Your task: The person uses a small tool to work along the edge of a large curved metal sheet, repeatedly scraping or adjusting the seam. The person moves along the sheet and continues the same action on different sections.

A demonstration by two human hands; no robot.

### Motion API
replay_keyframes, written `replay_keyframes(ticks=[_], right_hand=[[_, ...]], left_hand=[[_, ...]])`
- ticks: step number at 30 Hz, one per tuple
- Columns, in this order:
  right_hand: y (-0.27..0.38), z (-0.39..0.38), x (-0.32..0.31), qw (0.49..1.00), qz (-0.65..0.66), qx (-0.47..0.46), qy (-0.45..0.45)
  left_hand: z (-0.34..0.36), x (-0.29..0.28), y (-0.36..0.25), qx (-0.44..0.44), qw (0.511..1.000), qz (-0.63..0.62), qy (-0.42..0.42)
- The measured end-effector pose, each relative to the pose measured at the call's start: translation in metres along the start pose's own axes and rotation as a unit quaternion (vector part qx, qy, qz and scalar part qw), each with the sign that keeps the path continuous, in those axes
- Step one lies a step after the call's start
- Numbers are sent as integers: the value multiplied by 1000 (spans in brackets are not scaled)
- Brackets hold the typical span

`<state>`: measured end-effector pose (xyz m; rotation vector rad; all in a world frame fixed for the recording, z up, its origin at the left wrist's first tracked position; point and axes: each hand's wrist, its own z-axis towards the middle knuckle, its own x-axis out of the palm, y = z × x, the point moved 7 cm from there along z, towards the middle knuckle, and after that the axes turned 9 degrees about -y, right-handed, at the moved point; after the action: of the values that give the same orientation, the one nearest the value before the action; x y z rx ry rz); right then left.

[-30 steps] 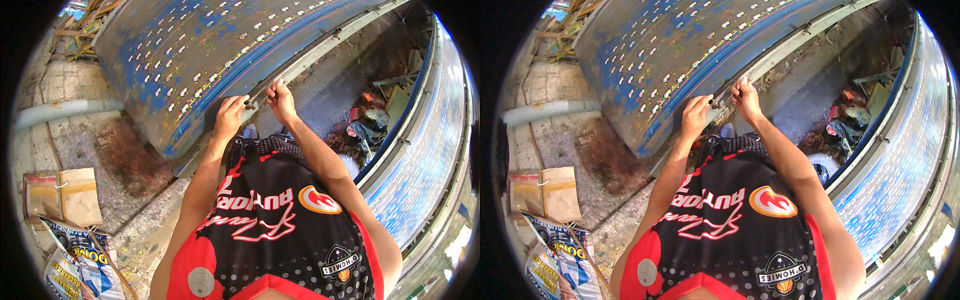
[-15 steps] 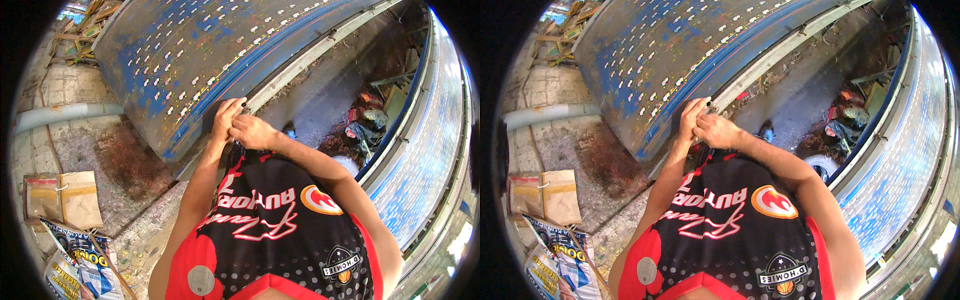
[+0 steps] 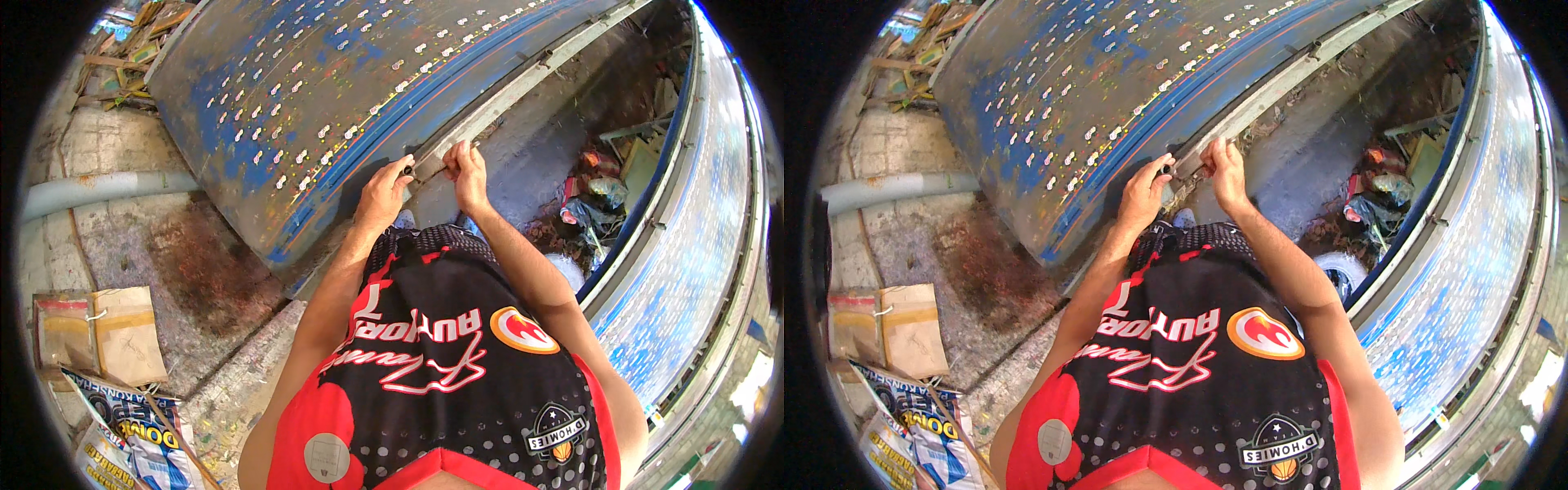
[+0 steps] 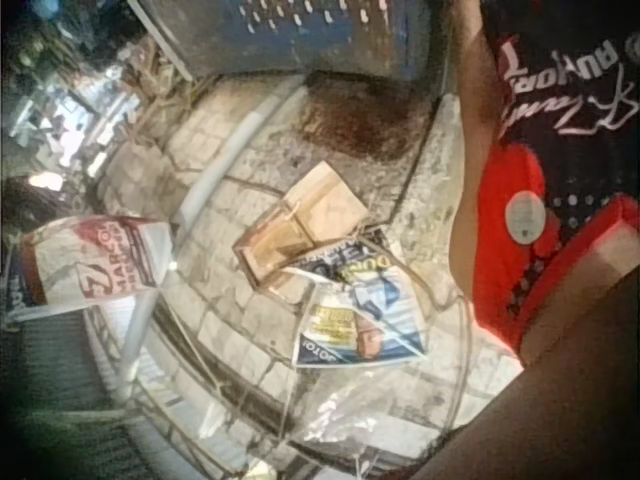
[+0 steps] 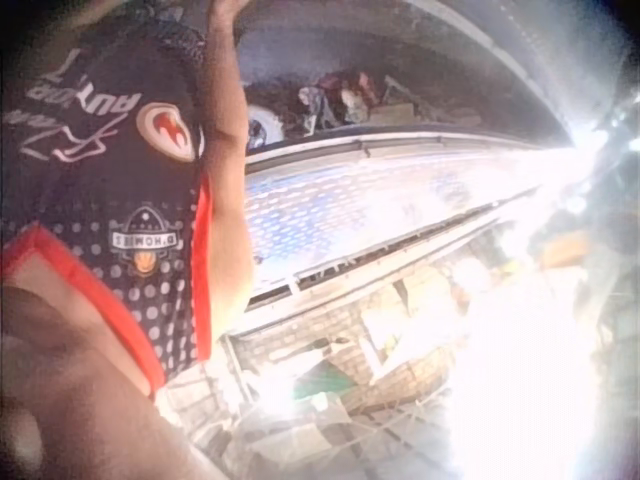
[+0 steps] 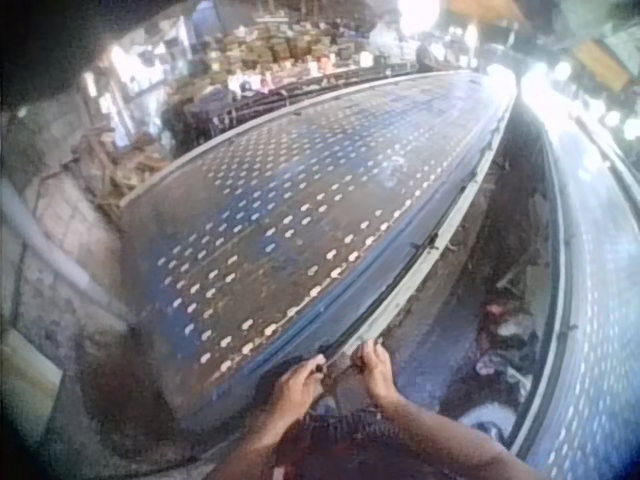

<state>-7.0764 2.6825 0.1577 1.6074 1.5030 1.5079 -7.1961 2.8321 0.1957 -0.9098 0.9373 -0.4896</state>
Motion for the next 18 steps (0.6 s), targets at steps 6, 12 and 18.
replay_keyframes(ticks=[6,12,18], right_hand=[[-11,7,3,998,41,53,-15],[-6,2,6,997,-40,-41,46],[22,-72,74,761,-394,-399,327]], left_hand=[[1,-3,8,-9,999,-28,27],[4,-1,14,-51,993,-77,72],[12,-2,29,-93,981,-105,136]])
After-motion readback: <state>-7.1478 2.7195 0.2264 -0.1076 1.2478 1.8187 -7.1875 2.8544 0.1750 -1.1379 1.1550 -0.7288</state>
